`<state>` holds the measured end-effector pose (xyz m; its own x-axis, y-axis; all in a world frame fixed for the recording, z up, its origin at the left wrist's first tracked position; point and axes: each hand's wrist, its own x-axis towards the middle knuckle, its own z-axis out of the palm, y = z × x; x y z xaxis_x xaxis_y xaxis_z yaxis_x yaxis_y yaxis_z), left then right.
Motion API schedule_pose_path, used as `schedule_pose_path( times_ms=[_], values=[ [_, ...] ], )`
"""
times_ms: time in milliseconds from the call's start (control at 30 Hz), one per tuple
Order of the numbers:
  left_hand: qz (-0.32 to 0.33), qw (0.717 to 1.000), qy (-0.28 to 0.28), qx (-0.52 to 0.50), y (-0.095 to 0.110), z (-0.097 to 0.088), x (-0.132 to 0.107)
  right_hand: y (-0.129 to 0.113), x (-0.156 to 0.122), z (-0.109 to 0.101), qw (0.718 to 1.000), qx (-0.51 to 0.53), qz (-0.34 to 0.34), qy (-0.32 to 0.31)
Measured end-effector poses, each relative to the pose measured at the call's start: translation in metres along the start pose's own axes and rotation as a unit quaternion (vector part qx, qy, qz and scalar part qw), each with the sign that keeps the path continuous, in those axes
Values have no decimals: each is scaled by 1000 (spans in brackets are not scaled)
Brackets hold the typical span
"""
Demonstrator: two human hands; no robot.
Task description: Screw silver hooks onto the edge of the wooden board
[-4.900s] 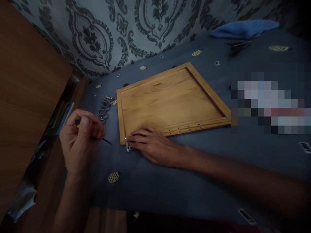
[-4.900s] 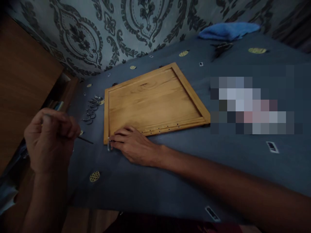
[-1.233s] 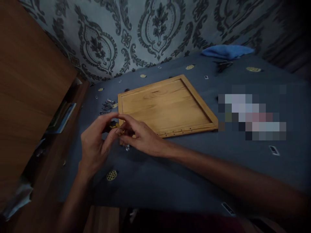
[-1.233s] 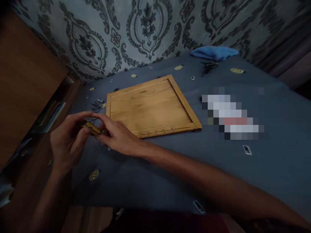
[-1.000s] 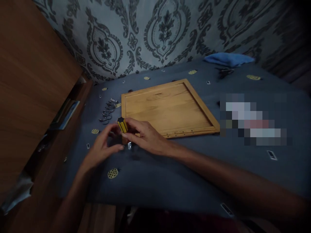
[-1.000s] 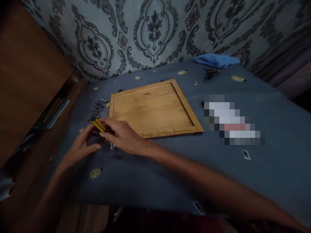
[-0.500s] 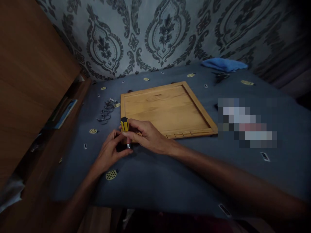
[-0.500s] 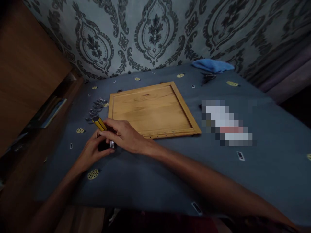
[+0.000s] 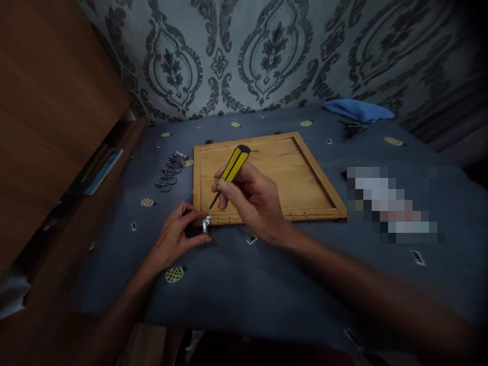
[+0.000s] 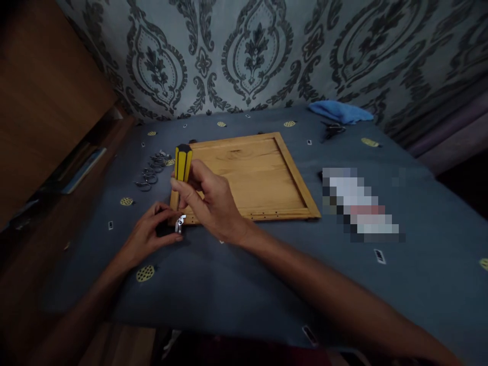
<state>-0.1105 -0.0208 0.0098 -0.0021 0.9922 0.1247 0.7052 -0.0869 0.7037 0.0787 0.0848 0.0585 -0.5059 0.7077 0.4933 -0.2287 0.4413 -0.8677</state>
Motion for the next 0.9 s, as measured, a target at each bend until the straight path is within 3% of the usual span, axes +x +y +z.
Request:
schedule_pose_path(
  times_ms=[133, 267, 567, 900],
  values=[
    [7, 1000, 2, 8, -2, 0, 0, 9, -3, 0, 997, -23, 14, -71],
    [19, 1000, 5, 10, -5, 1, 0, 17, -5, 2, 994, -17, 29, -102],
    [37, 999, 4, 13, -5, 0, 1, 25, -7, 2, 992, 6, 54, -114],
    [43, 999, 10, 16, -8, 0, 2, 23, -5, 1, 991, 6, 29, -129]
  ],
)
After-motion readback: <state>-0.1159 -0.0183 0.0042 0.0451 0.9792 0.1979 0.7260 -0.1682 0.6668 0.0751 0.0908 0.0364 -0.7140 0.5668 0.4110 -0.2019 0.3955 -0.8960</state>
